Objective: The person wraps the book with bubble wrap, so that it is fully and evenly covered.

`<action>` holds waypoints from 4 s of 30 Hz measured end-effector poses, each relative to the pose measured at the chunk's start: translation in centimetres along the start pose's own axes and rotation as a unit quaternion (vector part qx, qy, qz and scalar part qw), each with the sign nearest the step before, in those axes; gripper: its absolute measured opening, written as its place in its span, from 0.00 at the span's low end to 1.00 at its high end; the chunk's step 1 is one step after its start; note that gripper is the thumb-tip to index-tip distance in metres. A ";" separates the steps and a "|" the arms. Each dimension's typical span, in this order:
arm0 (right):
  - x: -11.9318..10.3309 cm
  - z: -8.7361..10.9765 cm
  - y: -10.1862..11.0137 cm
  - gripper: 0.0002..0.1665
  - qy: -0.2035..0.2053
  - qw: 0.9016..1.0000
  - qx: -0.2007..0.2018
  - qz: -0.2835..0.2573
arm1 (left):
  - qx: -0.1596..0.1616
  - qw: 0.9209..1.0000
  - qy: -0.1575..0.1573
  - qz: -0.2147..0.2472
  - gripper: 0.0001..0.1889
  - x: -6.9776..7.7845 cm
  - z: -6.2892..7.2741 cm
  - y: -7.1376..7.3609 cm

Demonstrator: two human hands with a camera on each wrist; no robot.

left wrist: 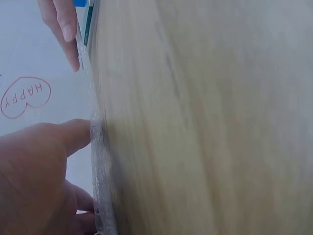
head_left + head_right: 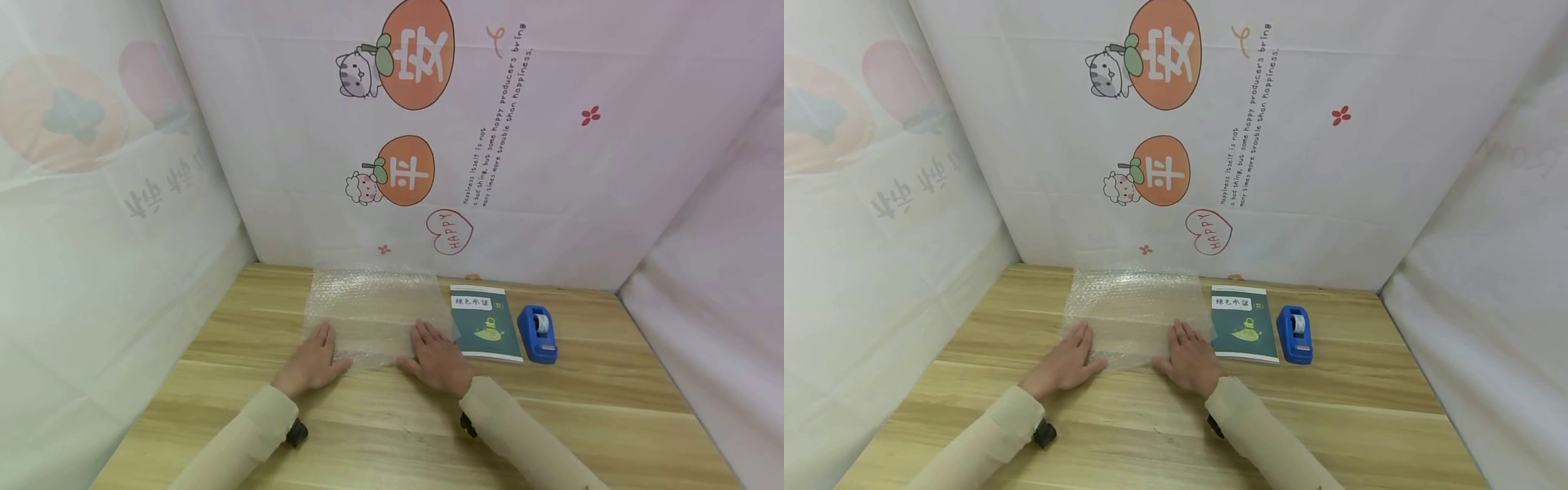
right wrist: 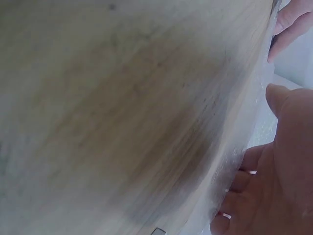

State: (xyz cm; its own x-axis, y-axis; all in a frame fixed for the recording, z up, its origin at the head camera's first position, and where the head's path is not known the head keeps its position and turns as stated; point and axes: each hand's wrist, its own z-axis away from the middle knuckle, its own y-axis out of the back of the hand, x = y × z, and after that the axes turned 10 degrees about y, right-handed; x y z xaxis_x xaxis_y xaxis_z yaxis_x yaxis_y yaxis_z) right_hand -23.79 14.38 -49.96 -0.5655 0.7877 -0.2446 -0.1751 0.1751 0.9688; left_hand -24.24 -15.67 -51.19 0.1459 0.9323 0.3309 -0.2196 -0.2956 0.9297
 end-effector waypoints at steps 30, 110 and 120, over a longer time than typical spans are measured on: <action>1.7 -1.0 0.3 0.53 -0.054 0.997 -0.052 0.006 | -0.086 0.992 -0.052 0.082 0.53 -3.2 -2.3 3.7; 0.9 -1.7 0.6 0.49 0.013 0.999 -0.024 -0.022 | -0.011 1.000 0.016 0.021 0.46 1.6 -0.6 2.5; 2.0 -0.2 2.9 0.50 0.005 0.999 -0.003 -0.039 | 0.005 0.999 -0.043 0.017 0.45 2.5 -0.7 3.8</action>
State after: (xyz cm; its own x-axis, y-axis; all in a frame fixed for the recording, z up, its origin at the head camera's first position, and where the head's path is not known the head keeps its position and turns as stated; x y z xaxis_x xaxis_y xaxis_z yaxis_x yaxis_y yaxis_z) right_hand -25.60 16.31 -47.68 -0.5574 0.7664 -0.3191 -0.2236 0.2316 0.9468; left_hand -25.37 -14.31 -46.91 0.2216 0.9003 0.3747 -0.2167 -0.3291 0.9191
